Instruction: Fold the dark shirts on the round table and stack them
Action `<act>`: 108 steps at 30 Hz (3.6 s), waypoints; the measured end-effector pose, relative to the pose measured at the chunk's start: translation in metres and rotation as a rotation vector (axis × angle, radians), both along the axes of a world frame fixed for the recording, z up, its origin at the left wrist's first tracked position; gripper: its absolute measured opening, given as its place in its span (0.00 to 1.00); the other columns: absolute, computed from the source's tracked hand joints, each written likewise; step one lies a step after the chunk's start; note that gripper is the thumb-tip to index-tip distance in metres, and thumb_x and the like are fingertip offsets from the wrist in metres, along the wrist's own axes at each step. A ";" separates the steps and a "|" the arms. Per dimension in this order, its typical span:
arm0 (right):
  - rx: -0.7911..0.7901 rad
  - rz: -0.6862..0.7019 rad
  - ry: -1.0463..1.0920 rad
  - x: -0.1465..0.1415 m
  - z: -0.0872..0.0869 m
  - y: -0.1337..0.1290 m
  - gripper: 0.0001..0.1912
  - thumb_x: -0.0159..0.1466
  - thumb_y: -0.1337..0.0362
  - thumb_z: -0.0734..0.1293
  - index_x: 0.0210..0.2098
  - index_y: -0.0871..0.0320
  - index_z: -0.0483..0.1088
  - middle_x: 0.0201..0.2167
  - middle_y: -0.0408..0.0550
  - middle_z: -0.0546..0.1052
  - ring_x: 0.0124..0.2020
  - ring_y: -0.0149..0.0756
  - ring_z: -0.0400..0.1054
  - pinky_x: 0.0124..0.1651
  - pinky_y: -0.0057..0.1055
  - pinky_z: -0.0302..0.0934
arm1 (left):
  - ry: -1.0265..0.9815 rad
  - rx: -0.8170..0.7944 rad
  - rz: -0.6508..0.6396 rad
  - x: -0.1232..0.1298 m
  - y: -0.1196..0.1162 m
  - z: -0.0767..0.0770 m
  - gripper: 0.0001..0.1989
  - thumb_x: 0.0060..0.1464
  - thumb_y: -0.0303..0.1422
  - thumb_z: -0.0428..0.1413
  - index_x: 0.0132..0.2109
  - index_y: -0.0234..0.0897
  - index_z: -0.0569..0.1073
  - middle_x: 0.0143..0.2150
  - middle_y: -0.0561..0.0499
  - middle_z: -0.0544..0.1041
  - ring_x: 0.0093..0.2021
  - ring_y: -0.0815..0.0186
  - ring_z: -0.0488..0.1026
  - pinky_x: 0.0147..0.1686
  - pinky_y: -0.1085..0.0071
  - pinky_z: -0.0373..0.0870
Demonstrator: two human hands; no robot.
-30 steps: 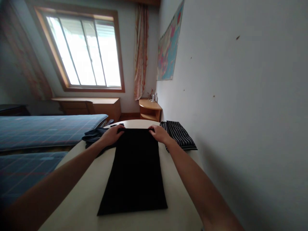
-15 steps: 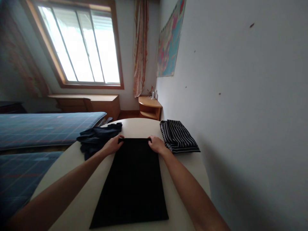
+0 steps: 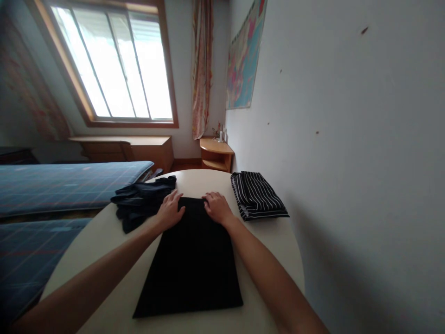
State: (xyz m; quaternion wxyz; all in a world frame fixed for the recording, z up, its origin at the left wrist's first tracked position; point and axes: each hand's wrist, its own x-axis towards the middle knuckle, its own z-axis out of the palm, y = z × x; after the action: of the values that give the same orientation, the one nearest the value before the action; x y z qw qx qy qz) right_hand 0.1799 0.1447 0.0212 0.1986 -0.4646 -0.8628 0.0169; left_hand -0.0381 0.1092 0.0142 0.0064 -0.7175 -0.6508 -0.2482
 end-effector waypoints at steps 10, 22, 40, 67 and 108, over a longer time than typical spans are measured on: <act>-0.275 -0.022 -0.142 -0.009 -0.014 -0.015 0.30 0.70 0.44 0.53 0.67 0.49 0.59 0.72 0.49 0.53 0.72 0.48 0.40 0.70 0.55 0.32 | 0.112 -0.260 -0.302 0.060 -0.093 -0.027 0.38 0.64 0.52 0.43 0.73 0.37 0.48 0.74 0.38 0.44 0.73 0.44 0.38 0.67 0.44 0.46; -0.198 -0.409 -0.310 0.011 -0.002 -0.086 0.38 0.66 0.40 0.56 0.62 0.62 0.67 0.55 0.75 0.71 0.55 0.63 0.67 0.54 0.59 0.56 | 0.298 -0.202 -0.879 -0.004 -0.077 0.008 0.29 0.64 0.38 0.50 0.70 0.54 0.55 0.74 0.52 0.47 0.73 0.53 0.47 0.69 0.51 0.47; -0.227 0.065 -0.166 -0.014 -0.010 -0.107 0.32 0.72 0.46 0.47 0.70 0.53 0.54 0.72 0.52 0.51 0.72 0.53 0.41 0.69 0.60 0.35 | 0.220 -0.245 -0.246 0.037 -0.137 -0.027 0.35 0.62 0.53 0.45 0.69 0.38 0.60 0.73 0.41 0.49 0.72 0.39 0.38 0.66 0.39 0.45; -0.262 -0.351 -0.105 0.019 -0.024 -0.085 0.36 0.69 0.42 0.51 0.71 0.51 0.50 0.74 0.49 0.43 0.74 0.48 0.29 0.70 0.48 0.27 | 0.225 -0.351 -0.566 0.033 -0.141 0.010 0.33 0.64 0.54 0.42 0.71 0.49 0.54 0.74 0.48 0.51 0.73 0.46 0.43 0.68 0.43 0.45; -0.290 -0.722 -0.178 0.067 0.011 -0.108 0.25 0.68 0.49 0.60 0.44 0.64 0.76 0.44 0.67 0.79 0.47 0.51 0.75 0.48 0.40 0.65 | 0.211 -0.274 -0.499 0.025 -0.113 -0.007 0.39 0.59 0.60 0.45 0.72 0.53 0.49 0.75 0.49 0.45 0.73 0.43 0.37 0.68 0.43 0.40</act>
State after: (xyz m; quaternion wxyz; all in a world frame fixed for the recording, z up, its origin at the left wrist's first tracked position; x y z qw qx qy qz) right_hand 0.2472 0.0366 0.0323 0.0484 -0.7609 -0.6464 0.0272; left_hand -0.0134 -0.0038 0.0074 -0.0839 -0.8714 -0.4774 -0.0760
